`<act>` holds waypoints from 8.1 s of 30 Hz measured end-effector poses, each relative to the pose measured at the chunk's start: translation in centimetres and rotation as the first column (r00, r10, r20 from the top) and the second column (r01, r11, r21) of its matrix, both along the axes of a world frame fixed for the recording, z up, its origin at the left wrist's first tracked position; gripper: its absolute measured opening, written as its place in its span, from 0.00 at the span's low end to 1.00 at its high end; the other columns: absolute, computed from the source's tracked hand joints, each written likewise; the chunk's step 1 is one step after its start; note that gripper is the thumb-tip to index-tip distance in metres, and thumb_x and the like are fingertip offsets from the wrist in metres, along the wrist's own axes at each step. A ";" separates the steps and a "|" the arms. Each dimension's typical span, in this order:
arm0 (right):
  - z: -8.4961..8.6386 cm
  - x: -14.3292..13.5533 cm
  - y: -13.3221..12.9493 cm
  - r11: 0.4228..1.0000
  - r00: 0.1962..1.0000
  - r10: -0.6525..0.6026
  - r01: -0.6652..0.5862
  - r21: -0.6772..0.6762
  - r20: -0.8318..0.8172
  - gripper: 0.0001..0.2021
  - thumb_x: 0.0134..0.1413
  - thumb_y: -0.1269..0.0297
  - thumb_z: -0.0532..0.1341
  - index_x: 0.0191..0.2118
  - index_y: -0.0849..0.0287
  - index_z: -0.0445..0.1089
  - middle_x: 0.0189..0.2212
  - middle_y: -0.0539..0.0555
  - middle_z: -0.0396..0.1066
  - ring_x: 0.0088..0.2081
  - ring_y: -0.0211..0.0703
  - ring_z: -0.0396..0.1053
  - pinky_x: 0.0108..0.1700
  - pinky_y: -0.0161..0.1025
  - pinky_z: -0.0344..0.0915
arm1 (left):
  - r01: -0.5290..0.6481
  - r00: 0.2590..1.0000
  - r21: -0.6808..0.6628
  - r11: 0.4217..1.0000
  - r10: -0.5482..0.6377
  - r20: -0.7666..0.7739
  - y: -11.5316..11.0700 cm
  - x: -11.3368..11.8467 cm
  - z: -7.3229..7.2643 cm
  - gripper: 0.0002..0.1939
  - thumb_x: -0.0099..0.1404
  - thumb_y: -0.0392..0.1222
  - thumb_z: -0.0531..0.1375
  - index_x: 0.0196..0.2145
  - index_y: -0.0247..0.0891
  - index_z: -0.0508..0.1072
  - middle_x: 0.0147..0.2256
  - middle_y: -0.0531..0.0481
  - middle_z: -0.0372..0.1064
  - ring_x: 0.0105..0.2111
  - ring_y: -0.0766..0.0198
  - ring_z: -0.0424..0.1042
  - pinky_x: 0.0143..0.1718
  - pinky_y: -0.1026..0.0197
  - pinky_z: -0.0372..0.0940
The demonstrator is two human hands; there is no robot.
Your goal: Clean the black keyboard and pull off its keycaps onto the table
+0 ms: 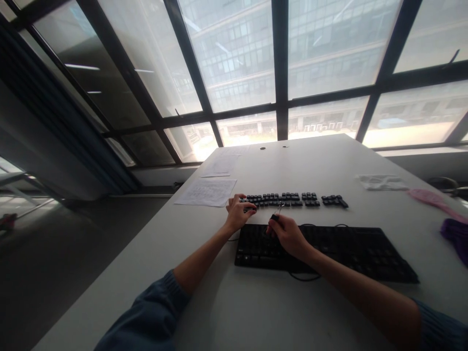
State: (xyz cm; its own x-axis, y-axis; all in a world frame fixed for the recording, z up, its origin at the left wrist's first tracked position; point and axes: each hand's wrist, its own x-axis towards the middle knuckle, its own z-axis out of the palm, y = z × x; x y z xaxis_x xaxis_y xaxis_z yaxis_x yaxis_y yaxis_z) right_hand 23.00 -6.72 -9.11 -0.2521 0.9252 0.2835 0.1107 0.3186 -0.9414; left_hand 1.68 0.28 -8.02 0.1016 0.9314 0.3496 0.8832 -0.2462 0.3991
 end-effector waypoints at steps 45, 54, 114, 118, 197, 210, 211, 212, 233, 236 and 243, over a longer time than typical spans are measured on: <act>1.0 0.9 -2.3 0.883 0.915 0.139 -0.288 0.371 0.379 0.07 0.66 0.68 0.54 0.36 0.58 0.68 0.34 0.54 0.69 0.33 0.41 0.66 0.37 0.37 0.61 | 0.498 0.867 -0.099 0.861 -0.492 0.083 -10.2 3.1 1.4 0.05 0.59 0.40 0.66 0.34 0.39 0.77 0.35 0.47 0.73 0.40 0.56 0.69 0.44 0.56 0.64; 0.4 1.2 -2.1 0.922 0.978 0.089 -0.152 0.356 0.186 0.09 0.66 0.66 0.54 0.33 0.57 0.66 0.31 0.53 0.66 0.34 0.41 0.65 0.37 0.37 0.61 | 0.451 0.876 0.004 0.893 -0.443 0.191 -10.4 3.4 0.1 0.04 0.64 0.40 0.64 0.37 0.41 0.78 0.37 0.49 0.72 0.39 0.61 0.70 0.45 0.59 0.65; 2.0 2.0 -1.8 0.974 0.966 0.080 -0.128 0.188 0.247 0.10 0.63 0.66 0.55 0.29 0.59 0.67 0.28 0.52 0.71 0.31 0.42 0.66 0.35 0.37 0.59 | 0.495 0.867 -0.095 0.864 -0.483 0.121 -9.5 4.3 1.2 0.09 0.59 0.46 0.67 0.36 0.40 0.77 0.35 0.48 0.73 0.39 0.56 0.70 0.43 0.56 0.64; 2.1 2.2 -2.2 0.944 0.945 0.119 -0.202 0.260 0.304 0.10 0.65 0.66 0.54 0.32 0.58 0.68 0.32 0.54 0.71 0.34 0.43 0.67 0.38 0.38 0.61 | 0.521 0.851 -0.081 0.850 -0.509 0.131 -9.2 4.4 0.7 0.08 0.59 0.46 0.68 0.35 0.41 0.78 0.35 0.47 0.73 0.39 0.56 0.71 0.44 0.55 0.64; -0.4 2.1 0.2 0.985 0.972 -0.166 0.155 -0.075 -0.165 0.19 0.65 0.51 0.53 0.30 0.59 0.69 0.27 0.54 0.73 0.27 0.41 0.68 0.30 0.36 0.62 | 0.236 0.949 0.016 0.972 -0.226 -0.220 1.9 3.2 1.4 0.06 0.57 0.45 0.69 0.34 0.45 0.82 0.38 0.48 0.75 0.43 0.53 0.68 0.46 0.51 0.60; -0.2 2.3 0.2 0.984 0.974 -0.174 0.165 -0.071 -0.143 0.19 0.65 0.51 0.53 0.29 0.59 0.70 0.24 0.53 0.70 0.26 0.40 0.65 0.29 0.36 0.60 | 0.233 0.957 -0.046 0.971 -0.237 -0.165 2.3 2.6 0.8 0.08 0.55 0.46 0.70 0.34 0.46 0.82 0.39 0.49 0.74 0.43 0.54 0.69 0.48 0.53 0.62; -0.2 2.3 0.2 0.984 0.974 -0.174 0.165 -0.070 -0.143 0.19 0.64 0.51 0.53 0.29 0.59 0.70 0.24 0.53 0.70 0.26 0.40 0.65 0.29 0.36 0.61 | 0.235 0.959 -0.043 0.971 -0.239 -0.154 2.3 2.5 0.8 0.10 0.54 0.46 0.71 0.36 0.46 0.82 0.39 0.49 0.75 0.43 0.54 0.69 0.48 0.53 0.62; -0.2 2.3 0.3 0.984 0.974 -0.174 0.165 -0.068 -0.142 0.19 0.64 0.51 0.53 0.29 0.59 0.70 0.24 0.53 0.70 0.26 0.40 0.65 0.29 0.36 0.61 | 0.238 0.960 -0.038 0.970 -0.241 -0.143 2.3 2.3 0.9 0.12 0.53 0.46 0.71 0.37 0.46 0.82 0.39 0.49 0.75 0.43 0.54 0.69 0.48 0.53 0.62; -0.1 2.3 0.1 0.986 0.978 -0.157 0.147 -0.077 -0.141 0.19 0.64 0.52 0.54 0.29 0.59 0.70 0.24 0.52 0.69 0.27 0.41 0.65 0.29 0.36 0.60 | 0.208 0.969 -0.065 0.976 -0.214 -0.121 1.9 1.5 1.0 0.06 0.58 0.46 0.68 0.35 0.48 0.82 0.37 0.53 0.79 0.42 0.55 0.71 0.52 0.52 0.58; -0.1 2.3 0.1 0.986 0.978 -0.157 0.147 -0.078 -0.140 0.19 0.64 0.52 0.54 0.29 0.59 0.70 0.24 0.52 0.69 0.26 0.40 0.65 0.29 0.36 0.60 | 0.205 0.971 -0.073 0.976 -0.213 -0.110 1.9 1.3 0.9 0.06 0.57 0.47 0.68 0.34 0.48 0.82 0.36 0.54 0.79 0.42 0.55 0.71 0.52 0.52 0.57; -0.2 2.3 0.2 0.988 0.976 -0.145 0.133 -0.081 -0.162 0.19 0.64 0.52 0.54 0.29 0.60 0.70 0.25 0.53 0.70 0.27 0.41 0.66 0.30 0.37 0.61 | 0.209 0.970 -0.083 0.974 -0.217 -0.111 2.0 1.0 0.7 0.07 0.57 0.46 0.68 0.35 0.48 0.82 0.36 0.55 0.80 0.43 0.56 0.71 0.53 0.52 0.56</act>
